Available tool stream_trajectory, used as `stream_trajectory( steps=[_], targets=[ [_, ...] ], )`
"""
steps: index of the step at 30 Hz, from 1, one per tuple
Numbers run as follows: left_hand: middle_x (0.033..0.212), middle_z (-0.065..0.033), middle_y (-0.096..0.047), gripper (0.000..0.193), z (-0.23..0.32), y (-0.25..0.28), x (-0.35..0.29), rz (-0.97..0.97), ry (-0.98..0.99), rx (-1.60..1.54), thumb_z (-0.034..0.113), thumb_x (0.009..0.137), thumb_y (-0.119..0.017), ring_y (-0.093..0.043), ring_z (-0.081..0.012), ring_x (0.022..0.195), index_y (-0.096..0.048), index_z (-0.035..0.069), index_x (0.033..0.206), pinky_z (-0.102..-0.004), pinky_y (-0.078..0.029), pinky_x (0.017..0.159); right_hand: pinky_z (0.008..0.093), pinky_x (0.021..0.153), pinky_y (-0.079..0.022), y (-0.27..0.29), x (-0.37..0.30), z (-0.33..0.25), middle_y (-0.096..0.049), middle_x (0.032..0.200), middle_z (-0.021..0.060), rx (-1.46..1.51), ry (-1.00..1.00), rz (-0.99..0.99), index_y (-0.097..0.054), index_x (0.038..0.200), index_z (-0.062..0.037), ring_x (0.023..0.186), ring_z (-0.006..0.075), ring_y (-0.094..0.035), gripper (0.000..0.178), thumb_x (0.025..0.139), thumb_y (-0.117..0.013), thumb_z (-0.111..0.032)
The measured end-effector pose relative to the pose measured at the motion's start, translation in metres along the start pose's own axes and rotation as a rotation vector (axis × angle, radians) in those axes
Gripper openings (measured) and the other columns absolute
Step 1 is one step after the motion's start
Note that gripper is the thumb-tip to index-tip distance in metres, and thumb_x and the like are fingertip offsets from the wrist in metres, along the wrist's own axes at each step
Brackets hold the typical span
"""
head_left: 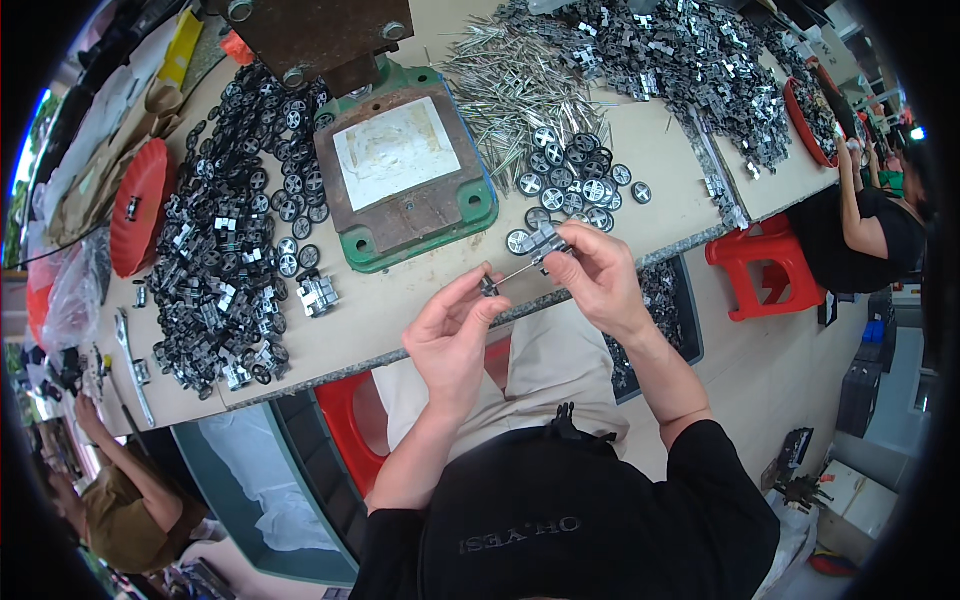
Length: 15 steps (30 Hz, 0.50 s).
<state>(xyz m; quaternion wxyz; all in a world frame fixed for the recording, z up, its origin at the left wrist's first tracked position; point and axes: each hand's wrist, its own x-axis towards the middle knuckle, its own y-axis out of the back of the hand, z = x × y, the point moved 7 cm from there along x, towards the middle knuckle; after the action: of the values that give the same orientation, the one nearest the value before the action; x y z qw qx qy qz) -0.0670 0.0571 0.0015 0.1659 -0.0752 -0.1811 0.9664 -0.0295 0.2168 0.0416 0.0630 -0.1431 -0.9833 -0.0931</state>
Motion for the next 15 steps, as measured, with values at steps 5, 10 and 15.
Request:
stream_trajectory(
  steps=[5, 10, 15],
  targets=[
    [0.097, -0.0142, -0.064, 0.027, -0.008, 0.000, 0.004, -0.016, 0.084, -0.125, -0.004, 0.080, -0.062, -0.064, -0.0176, 0.084, -0.057, -0.008, 0.107, -0.0273, -0.052, 0.077, 0.0238, 0.063, -0.043, -0.001, 0.000, -0.009, -0.057, 0.081, 0.0091, -0.136, 0.124, 0.003, -0.060, 0.091, 0.0047, 0.070, 0.0150, -0.054, 0.015, 0.078, -0.063, -0.002],
    [0.096, -0.0131, -0.064, 0.029, -0.024, -0.005, 0.000, -0.095, 0.263, -0.441, -0.003, 0.080, -0.062, -0.064, -0.0160, 0.080, -0.056, -0.006, 0.108, -0.0266, -0.053, 0.075, 0.0259, 0.061, -0.045, -0.015, -0.007, -0.014, -0.058, 0.083, 0.0099, -0.240, 0.314, -0.022, -0.060, 0.091, 0.0043, 0.070, 0.0168, -0.056, 0.016, 0.077, -0.064, -0.002],
    [0.098, -0.0125, -0.063, 0.031, -0.022, -0.006, 0.003, -0.070, 0.155, -0.333, 0.000, 0.081, -0.062, -0.063, -0.0155, 0.083, -0.055, -0.005, 0.111, -0.0269, -0.053, 0.075, 0.0275, 0.060, -0.046, -0.016, -0.005, -0.010, -0.059, 0.085, 0.0107, -0.181, 0.236, -0.023, -0.061, 0.097, 0.0035, 0.068, 0.0194, -0.058, 0.024, 0.075, -0.066, -0.005]
  ],
)
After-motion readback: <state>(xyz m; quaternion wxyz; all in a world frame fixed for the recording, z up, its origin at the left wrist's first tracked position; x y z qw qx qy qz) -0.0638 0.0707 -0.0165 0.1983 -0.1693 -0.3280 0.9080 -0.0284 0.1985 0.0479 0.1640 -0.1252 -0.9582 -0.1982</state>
